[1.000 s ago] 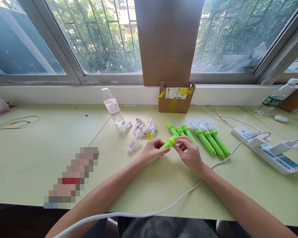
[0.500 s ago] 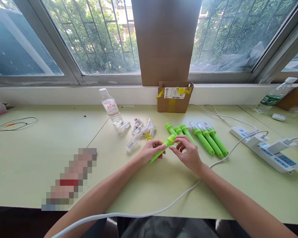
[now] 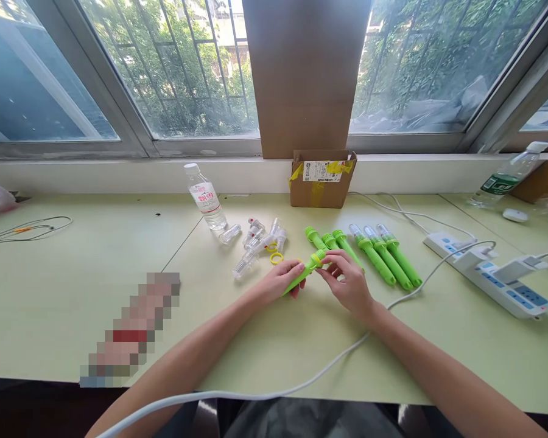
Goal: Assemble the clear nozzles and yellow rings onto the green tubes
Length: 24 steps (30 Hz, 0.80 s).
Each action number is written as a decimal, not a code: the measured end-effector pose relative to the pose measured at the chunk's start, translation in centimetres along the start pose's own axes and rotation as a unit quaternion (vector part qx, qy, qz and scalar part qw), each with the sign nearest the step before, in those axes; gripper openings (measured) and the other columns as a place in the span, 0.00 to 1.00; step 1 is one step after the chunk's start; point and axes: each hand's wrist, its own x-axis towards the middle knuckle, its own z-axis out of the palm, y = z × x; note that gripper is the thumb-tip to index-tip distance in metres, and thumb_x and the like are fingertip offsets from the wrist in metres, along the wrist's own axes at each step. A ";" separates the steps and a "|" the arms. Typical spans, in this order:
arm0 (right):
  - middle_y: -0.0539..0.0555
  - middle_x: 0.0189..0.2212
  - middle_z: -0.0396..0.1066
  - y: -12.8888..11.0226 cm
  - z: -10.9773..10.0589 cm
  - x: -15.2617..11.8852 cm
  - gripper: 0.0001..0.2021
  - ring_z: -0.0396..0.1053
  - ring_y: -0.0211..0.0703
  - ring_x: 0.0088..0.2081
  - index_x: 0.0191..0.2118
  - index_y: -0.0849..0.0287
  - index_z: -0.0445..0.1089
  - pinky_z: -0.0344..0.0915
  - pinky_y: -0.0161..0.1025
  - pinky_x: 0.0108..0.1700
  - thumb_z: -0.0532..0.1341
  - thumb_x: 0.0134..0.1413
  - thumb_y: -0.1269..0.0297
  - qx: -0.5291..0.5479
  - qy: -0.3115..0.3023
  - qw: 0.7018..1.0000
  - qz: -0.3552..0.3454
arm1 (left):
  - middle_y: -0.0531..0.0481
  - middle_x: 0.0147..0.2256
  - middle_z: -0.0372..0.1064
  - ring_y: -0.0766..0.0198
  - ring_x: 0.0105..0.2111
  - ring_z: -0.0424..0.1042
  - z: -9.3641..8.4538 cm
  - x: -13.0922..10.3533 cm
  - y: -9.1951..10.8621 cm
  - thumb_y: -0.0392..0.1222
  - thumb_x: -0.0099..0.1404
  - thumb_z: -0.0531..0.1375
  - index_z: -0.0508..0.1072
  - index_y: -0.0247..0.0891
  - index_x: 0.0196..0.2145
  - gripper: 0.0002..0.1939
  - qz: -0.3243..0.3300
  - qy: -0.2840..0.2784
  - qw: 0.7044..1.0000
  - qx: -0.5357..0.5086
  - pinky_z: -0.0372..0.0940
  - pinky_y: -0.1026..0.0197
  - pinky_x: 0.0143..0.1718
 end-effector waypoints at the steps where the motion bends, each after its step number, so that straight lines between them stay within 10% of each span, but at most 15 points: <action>1: 0.55 0.39 0.67 0.0 0.0 0.0 0.04 0.69 0.34 0.24 0.36 0.56 0.67 0.72 0.35 0.24 0.60 0.58 0.62 0.000 0.000 1.000 0.001 | 0.54 0.23 0.65 0.73 0.17 0.61 0.1 0.0 0.0 0.60 0.64 0.52 0.66 0.36 0.30 0.22 0.005 0.011 1.000 0.005 0.55 0.68 0.20; 24: 0.56 0.41 0.67 -0.1 0.2 -0.1 0.04 0.70 0.33 0.24 0.38 0.57 0.67 0.72 0.34 0.23 0.61 0.57 0.66 -0.015 -0.006 1.000 -0.010 | 0.51 0.30 0.70 0.71 0.22 0.68 0.7 0.3 -1.1 0.57 0.63 0.55 0.69 0.35 0.36 0.20 0.033 0.041 0.999 0.015 0.57 0.69 0.20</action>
